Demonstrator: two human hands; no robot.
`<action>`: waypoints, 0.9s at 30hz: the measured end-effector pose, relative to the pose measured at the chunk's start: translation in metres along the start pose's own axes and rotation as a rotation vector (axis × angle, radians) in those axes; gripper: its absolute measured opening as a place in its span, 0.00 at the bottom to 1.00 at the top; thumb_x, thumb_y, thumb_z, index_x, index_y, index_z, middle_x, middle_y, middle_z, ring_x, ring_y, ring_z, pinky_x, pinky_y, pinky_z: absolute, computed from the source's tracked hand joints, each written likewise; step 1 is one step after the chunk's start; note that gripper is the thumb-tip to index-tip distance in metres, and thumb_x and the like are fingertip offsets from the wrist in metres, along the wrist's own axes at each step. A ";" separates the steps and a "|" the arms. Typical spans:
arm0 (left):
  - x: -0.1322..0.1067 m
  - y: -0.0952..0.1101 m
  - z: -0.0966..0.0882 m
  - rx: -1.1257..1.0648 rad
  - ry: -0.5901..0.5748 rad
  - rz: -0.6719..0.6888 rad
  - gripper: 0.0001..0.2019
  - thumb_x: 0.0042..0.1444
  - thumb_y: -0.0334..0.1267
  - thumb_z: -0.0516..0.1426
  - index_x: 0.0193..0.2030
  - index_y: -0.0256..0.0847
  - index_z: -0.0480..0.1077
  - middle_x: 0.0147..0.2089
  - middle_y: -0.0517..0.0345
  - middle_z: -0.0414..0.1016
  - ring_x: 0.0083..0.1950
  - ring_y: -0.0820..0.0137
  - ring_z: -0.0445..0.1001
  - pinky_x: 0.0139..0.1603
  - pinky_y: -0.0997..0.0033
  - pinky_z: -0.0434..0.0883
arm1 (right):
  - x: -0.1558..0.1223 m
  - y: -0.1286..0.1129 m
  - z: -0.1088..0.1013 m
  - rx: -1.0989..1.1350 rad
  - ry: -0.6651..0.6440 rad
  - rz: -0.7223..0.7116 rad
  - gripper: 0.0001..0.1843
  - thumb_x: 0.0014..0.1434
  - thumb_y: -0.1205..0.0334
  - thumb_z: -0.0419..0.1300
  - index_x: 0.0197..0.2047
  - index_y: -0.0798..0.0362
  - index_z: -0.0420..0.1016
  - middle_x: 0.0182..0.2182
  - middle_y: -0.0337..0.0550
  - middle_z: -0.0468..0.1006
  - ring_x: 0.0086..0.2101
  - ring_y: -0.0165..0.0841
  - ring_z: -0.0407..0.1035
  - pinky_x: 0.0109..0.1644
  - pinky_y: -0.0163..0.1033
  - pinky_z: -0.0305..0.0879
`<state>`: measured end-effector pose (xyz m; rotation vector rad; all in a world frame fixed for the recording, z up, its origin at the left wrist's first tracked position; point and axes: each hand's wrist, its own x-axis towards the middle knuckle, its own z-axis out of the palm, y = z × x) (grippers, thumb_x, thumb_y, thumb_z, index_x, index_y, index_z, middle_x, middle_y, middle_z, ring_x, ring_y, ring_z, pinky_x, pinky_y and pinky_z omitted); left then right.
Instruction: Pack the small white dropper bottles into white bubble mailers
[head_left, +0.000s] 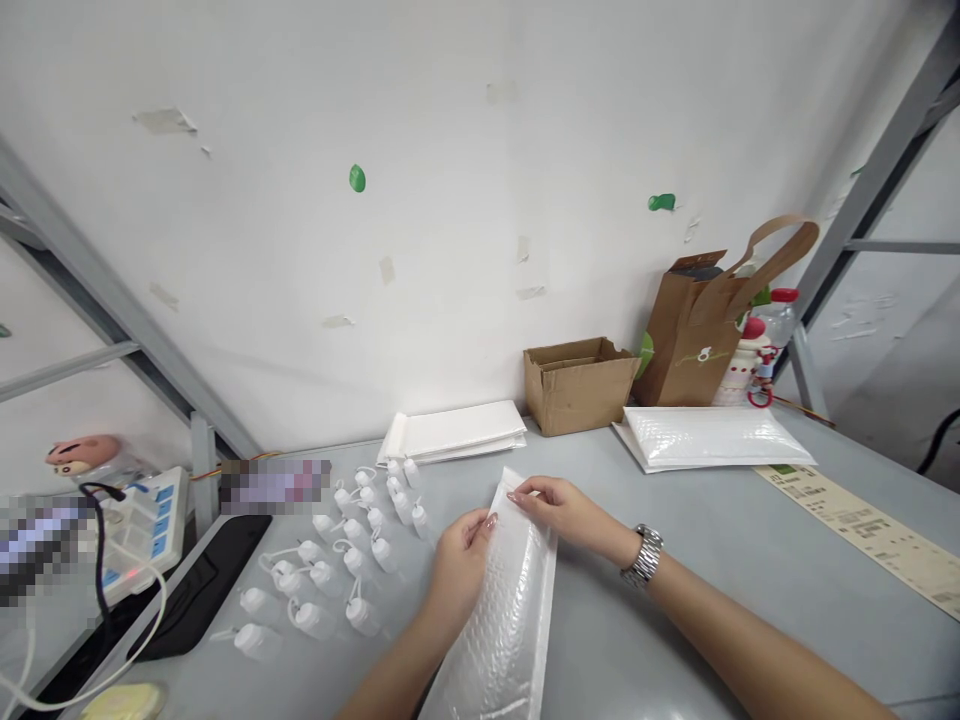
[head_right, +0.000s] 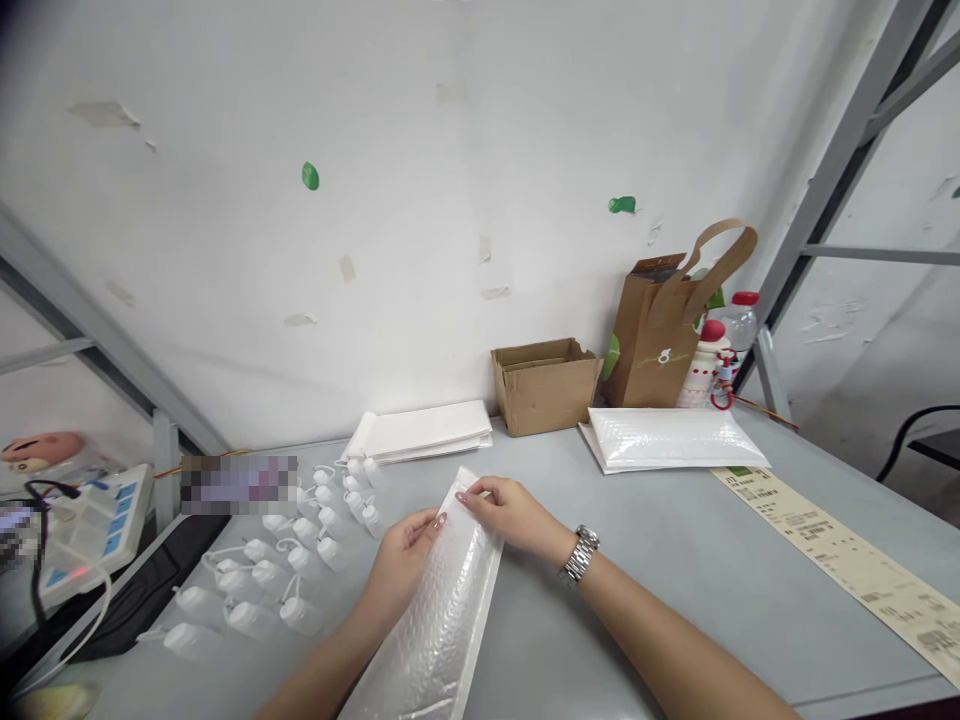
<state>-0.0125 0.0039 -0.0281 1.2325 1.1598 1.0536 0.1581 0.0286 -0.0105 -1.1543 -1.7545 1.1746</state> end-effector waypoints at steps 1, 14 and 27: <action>0.001 0.001 -0.001 -0.010 0.011 0.007 0.19 0.48 0.51 0.57 0.37 0.35 0.74 0.35 0.51 0.78 0.37 0.62 0.73 0.38 0.69 0.66 | 0.000 0.001 0.000 -0.015 0.047 -0.032 0.16 0.56 0.50 0.54 0.34 0.53 0.74 0.27 0.40 0.74 0.29 0.33 0.68 0.34 0.37 0.65; -0.010 0.015 0.006 -0.209 0.299 0.045 0.23 0.48 0.49 0.58 0.50 0.43 0.66 0.53 0.52 0.70 0.56 0.61 0.66 0.52 0.68 0.64 | -0.019 -0.015 0.032 0.392 -0.219 -0.020 0.26 0.57 0.46 0.53 0.55 0.51 0.62 0.49 0.48 0.69 0.49 0.38 0.64 0.55 0.46 0.59; -0.005 0.030 -0.008 -0.406 0.054 -0.132 0.21 0.37 0.45 0.66 0.37 0.35 0.71 0.33 0.50 0.78 0.33 0.61 0.76 0.33 0.67 0.70 | -0.006 -0.002 0.023 0.417 -0.116 0.171 0.20 0.50 0.43 0.59 0.29 0.55 0.67 0.18 0.33 0.67 0.15 0.23 0.57 0.15 0.30 0.53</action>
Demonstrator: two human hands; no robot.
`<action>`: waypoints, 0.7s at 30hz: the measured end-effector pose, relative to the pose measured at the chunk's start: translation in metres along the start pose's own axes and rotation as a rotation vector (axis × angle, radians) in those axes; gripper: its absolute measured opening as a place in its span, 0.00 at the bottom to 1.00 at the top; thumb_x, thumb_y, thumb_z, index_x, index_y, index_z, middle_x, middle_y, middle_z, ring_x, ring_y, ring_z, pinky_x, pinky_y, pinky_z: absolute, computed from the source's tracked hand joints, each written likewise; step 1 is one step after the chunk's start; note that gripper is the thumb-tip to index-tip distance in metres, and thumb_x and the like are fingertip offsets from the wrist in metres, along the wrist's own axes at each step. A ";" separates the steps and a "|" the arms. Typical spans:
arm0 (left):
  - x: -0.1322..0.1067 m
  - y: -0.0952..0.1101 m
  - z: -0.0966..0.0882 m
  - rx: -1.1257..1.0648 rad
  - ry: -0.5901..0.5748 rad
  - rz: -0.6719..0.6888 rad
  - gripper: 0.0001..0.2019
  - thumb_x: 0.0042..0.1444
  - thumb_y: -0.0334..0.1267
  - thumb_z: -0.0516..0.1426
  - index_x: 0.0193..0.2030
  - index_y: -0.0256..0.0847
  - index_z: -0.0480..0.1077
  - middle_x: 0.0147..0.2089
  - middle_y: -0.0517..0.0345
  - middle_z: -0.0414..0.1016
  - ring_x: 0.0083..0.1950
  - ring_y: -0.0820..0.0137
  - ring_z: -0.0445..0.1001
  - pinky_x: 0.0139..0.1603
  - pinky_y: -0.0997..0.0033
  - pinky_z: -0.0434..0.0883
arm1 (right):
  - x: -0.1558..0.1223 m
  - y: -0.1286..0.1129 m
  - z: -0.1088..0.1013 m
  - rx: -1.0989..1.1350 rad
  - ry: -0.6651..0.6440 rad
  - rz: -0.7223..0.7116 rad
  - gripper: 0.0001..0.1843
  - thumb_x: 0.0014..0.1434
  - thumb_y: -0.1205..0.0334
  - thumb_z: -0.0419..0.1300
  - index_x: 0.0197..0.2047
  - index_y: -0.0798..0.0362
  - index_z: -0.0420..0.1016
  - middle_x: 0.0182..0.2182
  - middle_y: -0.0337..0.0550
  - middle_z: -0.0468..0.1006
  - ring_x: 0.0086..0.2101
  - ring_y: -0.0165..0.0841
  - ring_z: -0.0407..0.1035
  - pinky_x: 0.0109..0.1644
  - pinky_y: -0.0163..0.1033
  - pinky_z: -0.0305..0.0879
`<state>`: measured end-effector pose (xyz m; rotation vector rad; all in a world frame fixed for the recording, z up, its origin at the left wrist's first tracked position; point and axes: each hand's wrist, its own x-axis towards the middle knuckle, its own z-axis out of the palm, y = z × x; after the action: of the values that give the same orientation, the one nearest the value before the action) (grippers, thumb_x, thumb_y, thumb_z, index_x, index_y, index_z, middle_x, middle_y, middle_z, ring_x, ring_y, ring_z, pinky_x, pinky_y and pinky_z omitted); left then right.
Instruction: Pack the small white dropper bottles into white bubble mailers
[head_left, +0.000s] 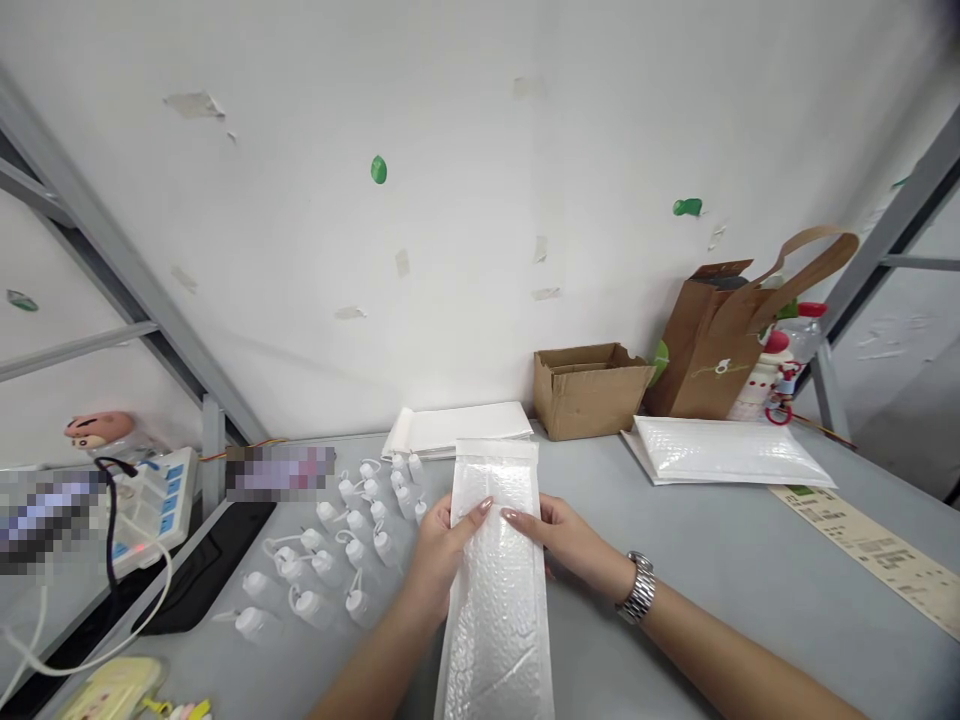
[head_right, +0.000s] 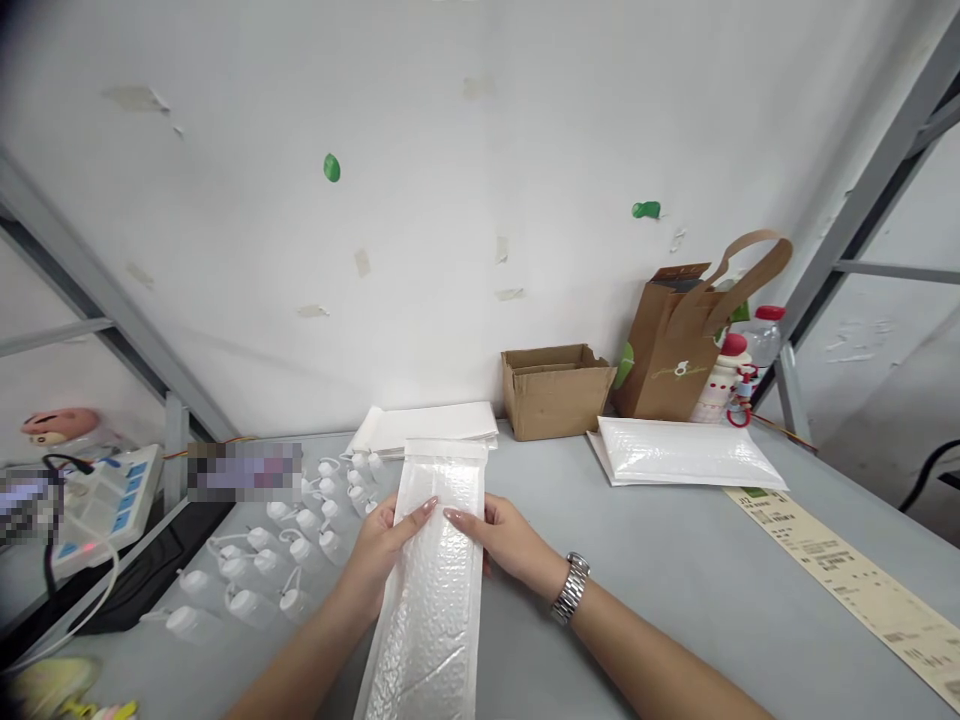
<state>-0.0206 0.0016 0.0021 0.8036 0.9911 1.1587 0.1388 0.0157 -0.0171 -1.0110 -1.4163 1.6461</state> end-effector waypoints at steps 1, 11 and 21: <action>0.000 -0.001 0.000 -0.005 -0.011 -0.007 0.21 0.38 0.45 0.66 0.37 0.35 0.71 0.34 0.50 0.78 0.33 0.61 0.76 0.33 0.67 0.70 | 0.000 0.000 0.000 0.003 0.018 -0.016 0.20 0.50 0.44 0.59 0.30 0.54 0.67 0.18 0.32 0.67 0.14 0.23 0.58 0.15 0.29 0.53; 0.003 0.001 0.000 -0.072 -0.091 -0.055 0.24 0.49 0.51 0.58 0.47 0.35 0.69 0.38 0.47 0.78 0.38 0.60 0.76 0.40 0.64 0.70 | 0.002 0.000 -0.005 0.051 0.060 -0.147 0.18 0.54 0.50 0.57 0.45 0.50 0.64 0.21 0.32 0.69 0.14 0.22 0.58 0.13 0.28 0.55; 0.007 -0.007 -0.004 0.133 0.064 -0.027 0.24 0.40 0.52 0.63 0.39 0.34 0.72 0.31 0.51 0.78 0.34 0.60 0.76 0.35 0.67 0.69 | 0.004 0.002 -0.007 0.025 0.029 -0.197 0.19 0.54 0.53 0.59 0.47 0.49 0.65 0.28 0.36 0.72 0.25 0.27 0.65 0.27 0.32 0.62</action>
<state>-0.0208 0.0070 -0.0069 0.8598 1.1382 1.1104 0.1429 0.0222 -0.0201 -0.8487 -1.4243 1.4963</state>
